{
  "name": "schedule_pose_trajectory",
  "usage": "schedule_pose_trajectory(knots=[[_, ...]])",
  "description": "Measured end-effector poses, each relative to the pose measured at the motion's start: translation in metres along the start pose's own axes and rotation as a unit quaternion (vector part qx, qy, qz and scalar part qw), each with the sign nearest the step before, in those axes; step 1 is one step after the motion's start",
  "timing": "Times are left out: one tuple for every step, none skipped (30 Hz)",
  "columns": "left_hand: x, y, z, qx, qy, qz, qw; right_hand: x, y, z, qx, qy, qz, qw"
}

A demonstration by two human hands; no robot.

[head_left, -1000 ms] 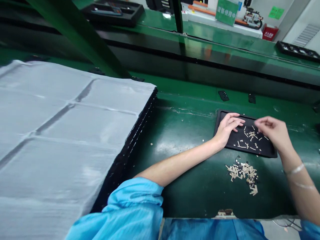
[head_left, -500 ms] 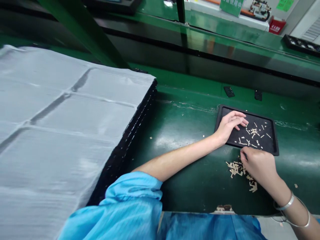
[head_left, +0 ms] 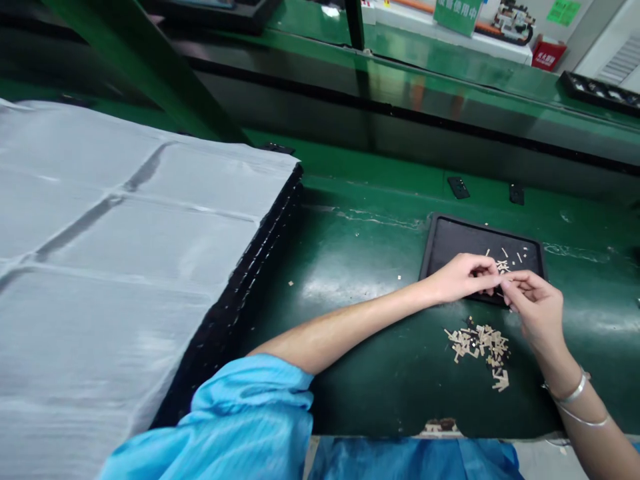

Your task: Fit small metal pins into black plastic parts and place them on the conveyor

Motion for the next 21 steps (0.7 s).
schedule_pose_trajectory(knots=[[0.0,0.001,0.0,-0.01,-0.002,0.009,1.0,-0.002,-0.001,0.0,0.015,-0.016,-0.009,1.0],[0.0,0.001,-0.001,-0.01,-0.003,0.007,1.0,-0.005,-0.002,0.0,0.03,-0.037,-0.025,0.999],[0.0,0.001,-0.001,-0.001,-0.003,-0.002,1.0,-0.007,-0.002,0.0,0.044,-0.061,-0.046,0.996],[0.0,0.0,-0.001,0.011,-0.002,-0.015,1.0,-0.01,-0.002,-0.001,0.059,-0.086,-0.068,0.992],[0.001,0.0,-0.002,0.022,-0.002,-0.026,0.999,-0.012,-0.001,-0.002,0.071,-0.11,-0.087,0.988],[0.001,-0.001,-0.002,0.027,-0.003,-0.03,0.999,-0.013,-0.001,-0.003,0.08,-0.131,-0.1,0.983],[0.002,-0.001,-0.002,0.03,-0.006,-0.027,0.999,-0.014,0.001,-0.004,0.085,-0.146,-0.108,0.98],[0.002,-0.001,-0.003,0.03,-0.01,-0.017,0.999,-0.014,0.002,-0.005,0.085,-0.154,-0.113,0.978],[0.003,-0.002,-0.003,0.03,-0.013,-0.005,0.999,-0.013,0.003,-0.005,0.083,-0.157,-0.114,0.977],[0.004,-0.002,-0.003,0.031,-0.014,0.007,0.999,-0.012,0.003,-0.006,0.081,-0.156,-0.112,0.978],[0.005,-0.002,-0.004,0.031,-0.012,0.021,0.999,-0.011,0.003,-0.007,0.08,-0.149,-0.107,0.98],[0.006,-0.002,-0.004,0.029,-0.009,0.037,0.999,-0.01,0.003,-0.007,0.08,-0.137,-0.1,0.982],[0.007,-0.002,-0.004,0.027,-0.004,0.054,0.998,-0.008,0.003,-0.007,0.08,-0.122,-0.089,0.985],[0.009,-0.001,-0.005,0.024,0.0,0.074,0.997,-0.006,0.002,-0.007,0.078,-0.104,-0.074,0.989],[0.01,-0.001,-0.005,0.023,0.005,0.094,0.995,-0.003,0.002,-0.006,0.073,-0.084,-0.055,0.992],[0.011,0.0,-0.005,0.024,0.008,0.114,0.993,0.0,0.003,-0.005,0.065,-0.064,-0.032,0.995],[0.012,0.0,-0.006,0.028,0.011,0.131,0.991,0.002,0.004,-0.004,0.055,-0.045,-0.007,0.997],[0.012,0.0,-0.006,0.033,0.012,0.144,0.989,0.005,0.005,-0.003,0.045,-0.03,0.017,0.998],[0.013,0.001,-0.006,0.038,0.013,0.154,0.987,0.007,0.005,-0.002,0.038,-0.018,0.039,0.998],[0.013,0.001,-0.007,0.041,0.015,0.162,0.986,0.009,0.006,-0.001,0.033,-0.01,0.055,0.998],[0.013,0.001,-0.007,0.043,0.017,0.17,0.984,0.01,0.006,-0.001,0.034,-0.004,0.063,0.997]])
Point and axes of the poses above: each hand's wrist, its own z-axis towards the middle knuckle, its own y-axis out of the palm, x = y × z, the point moved 5 cm from there along z, towards the middle knuckle, and after that the axes turned 10 degrees about y, right-handed, at the moved point
